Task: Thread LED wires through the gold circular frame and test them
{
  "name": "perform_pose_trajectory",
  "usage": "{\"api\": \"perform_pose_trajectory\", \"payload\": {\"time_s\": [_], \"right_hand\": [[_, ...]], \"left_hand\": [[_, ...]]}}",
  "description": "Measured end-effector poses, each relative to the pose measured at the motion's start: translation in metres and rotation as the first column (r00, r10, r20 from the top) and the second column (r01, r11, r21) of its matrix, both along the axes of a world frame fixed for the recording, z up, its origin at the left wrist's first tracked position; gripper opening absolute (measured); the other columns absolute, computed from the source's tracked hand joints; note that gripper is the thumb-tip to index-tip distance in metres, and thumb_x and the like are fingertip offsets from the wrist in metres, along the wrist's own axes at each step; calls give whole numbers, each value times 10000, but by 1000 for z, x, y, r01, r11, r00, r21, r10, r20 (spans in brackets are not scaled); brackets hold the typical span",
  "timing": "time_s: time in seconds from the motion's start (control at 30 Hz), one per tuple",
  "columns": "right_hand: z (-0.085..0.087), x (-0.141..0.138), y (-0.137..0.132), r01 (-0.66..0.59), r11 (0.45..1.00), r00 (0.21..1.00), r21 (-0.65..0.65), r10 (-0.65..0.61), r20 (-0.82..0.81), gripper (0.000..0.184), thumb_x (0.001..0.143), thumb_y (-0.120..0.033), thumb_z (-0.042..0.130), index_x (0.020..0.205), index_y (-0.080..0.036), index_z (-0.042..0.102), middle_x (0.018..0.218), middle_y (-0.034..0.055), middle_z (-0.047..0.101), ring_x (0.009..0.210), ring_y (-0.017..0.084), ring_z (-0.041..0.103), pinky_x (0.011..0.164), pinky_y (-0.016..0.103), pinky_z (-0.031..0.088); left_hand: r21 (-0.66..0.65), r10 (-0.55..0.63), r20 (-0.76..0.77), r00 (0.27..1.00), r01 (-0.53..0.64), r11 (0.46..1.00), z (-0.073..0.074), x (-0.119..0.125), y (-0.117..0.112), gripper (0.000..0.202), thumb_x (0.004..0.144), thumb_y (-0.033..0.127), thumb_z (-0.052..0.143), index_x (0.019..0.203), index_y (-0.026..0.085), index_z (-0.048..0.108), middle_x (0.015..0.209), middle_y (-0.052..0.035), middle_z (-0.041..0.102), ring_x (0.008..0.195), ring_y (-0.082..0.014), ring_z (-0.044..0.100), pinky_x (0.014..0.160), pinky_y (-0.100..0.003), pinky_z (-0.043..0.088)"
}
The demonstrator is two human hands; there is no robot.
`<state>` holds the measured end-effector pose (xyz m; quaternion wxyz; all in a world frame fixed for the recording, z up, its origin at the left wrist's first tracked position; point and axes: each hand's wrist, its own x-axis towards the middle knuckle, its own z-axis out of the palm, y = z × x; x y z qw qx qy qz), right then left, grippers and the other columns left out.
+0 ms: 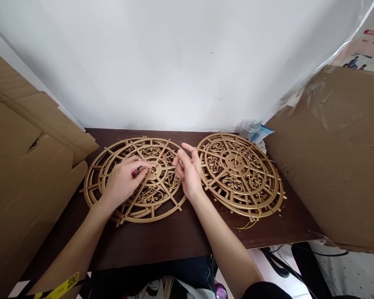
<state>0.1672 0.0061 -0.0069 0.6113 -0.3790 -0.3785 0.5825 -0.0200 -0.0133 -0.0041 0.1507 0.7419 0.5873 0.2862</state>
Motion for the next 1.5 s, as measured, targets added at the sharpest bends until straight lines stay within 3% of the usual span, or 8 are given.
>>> {"api": "perform_pose_trajectory", "payload": {"time_s": [0.07,0.13,0.23,0.33,0.6,0.7,0.83,1.5], "right_hand": [[1,1,0,-6,1000,998,-17,5,-60,364,816,-352,654,1123,-263,479,633,-87,604,332,24,240,334,186,171],[3,2,-1,14,1000,996,-2,-14,-89,423,784,-296,666,1147,-268,451,718,-62,650,371,39,384,336,181,252],[4,2,-2,37,998,994,45,-32,-103,466,787,-291,652,1184,-270,409,895,-1,697,584,96,621,404,189,394],[4,2,-1,55,992,996,112,-47,-76,483,821,-334,611,1232,-281,364,1029,36,698,772,144,692,513,228,497],[-11,1,5,219,924,921,315,-302,245,447,847,-303,613,1210,-295,351,1181,72,633,980,174,651,731,312,546],[-19,-4,3,160,912,872,378,-310,379,388,872,-280,582,1204,-283,381,1146,66,639,1013,176,629,806,337,527],[-27,-15,-3,-4,925,843,380,-201,498,342,872,-248,574,1178,-259,423,1040,45,666,941,167,633,795,335,515],[-24,-14,-2,35,945,857,327,-196,476,204,851,-234,573,1053,-235,544,1036,38,667,936,159,622,794,299,481]], "left_hand": [[-37,21,-85,996,-24,999,2,-1,0,218,889,254,539,941,252,751,925,-33,650,871,-209,593,705,-318,430],[-58,24,-162,986,-34,998,2,-1,0,218,893,294,550,951,259,758,938,-42,640,907,-228,594,695,-319,429],[-50,3,-241,970,-16,999,0,2,0,239,905,299,537,983,257,759,977,-51,636,947,-239,599,718,-327,437],[-35,-6,-267,964,-4,999,-2,5,-1,266,923,291,506,1023,264,751,978,-45,640,936,-231,609,701,-317,434],[-32,17,-233,972,-25,999,-3,6,0,259,924,300,490,929,231,739,926,-37,651,782,-191,609,610,-294,409],[-11,17,-239,971,-20,1000,-4,7,0,259,918,287,490,965,223,736,956,-48,656,802,-200,613,653,-311,432],[10,11,-279,960,-8,1000,-5,8,0,270,917,272,479,1001,227,731,977,-56,649,827,-211,614,683,-320,445],[10,29,-91,995,-28,1000,-9,4,5,205,875,229,489,885,179,687,854,-53,582,738,-193,547,754,-346,456]]}}
